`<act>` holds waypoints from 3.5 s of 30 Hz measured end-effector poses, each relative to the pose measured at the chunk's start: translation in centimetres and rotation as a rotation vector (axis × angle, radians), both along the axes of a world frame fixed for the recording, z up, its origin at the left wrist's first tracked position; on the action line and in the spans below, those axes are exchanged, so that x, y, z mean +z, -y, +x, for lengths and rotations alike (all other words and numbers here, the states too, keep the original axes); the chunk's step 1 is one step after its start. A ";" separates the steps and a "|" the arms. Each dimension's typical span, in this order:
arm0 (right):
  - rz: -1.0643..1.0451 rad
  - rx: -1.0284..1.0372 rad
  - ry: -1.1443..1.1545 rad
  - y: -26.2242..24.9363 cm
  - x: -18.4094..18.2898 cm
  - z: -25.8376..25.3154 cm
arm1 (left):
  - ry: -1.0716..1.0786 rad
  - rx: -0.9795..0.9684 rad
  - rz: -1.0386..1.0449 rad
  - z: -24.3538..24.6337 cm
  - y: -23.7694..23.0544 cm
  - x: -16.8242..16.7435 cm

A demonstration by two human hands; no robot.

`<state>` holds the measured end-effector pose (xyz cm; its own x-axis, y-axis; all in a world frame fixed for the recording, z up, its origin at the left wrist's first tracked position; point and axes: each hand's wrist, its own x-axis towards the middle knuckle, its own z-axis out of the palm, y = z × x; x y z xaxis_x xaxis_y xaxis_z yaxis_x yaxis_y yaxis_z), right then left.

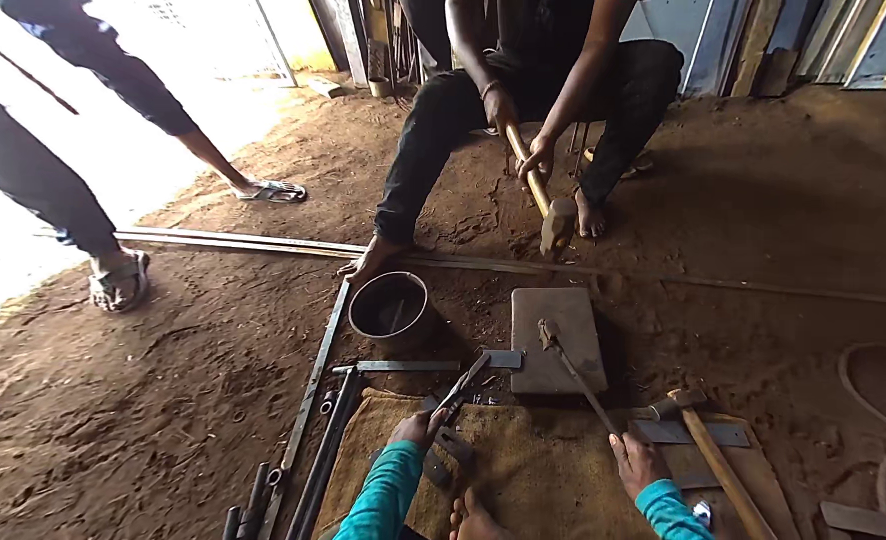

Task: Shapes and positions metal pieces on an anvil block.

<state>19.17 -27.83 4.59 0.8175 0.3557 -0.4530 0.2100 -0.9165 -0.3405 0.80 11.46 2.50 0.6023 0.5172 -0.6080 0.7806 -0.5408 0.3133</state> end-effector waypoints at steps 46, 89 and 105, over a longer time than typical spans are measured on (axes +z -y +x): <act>1.467 0.106 0.607 -2.7 25.6 -12.6 | 1.189 -0.565 -0.839 -4.7 14.3 11.5; 0.302 -0.241 -0.265 -4.1 -0.9 -11.6 | -0.280 -0.069 0.001 -0.2 5.8 2.2; 0.440 -0.305 -0.314 -4.3 -2.4 -11.5 | -0.248 -0.039 -0.010 -0.1 6.0 2.3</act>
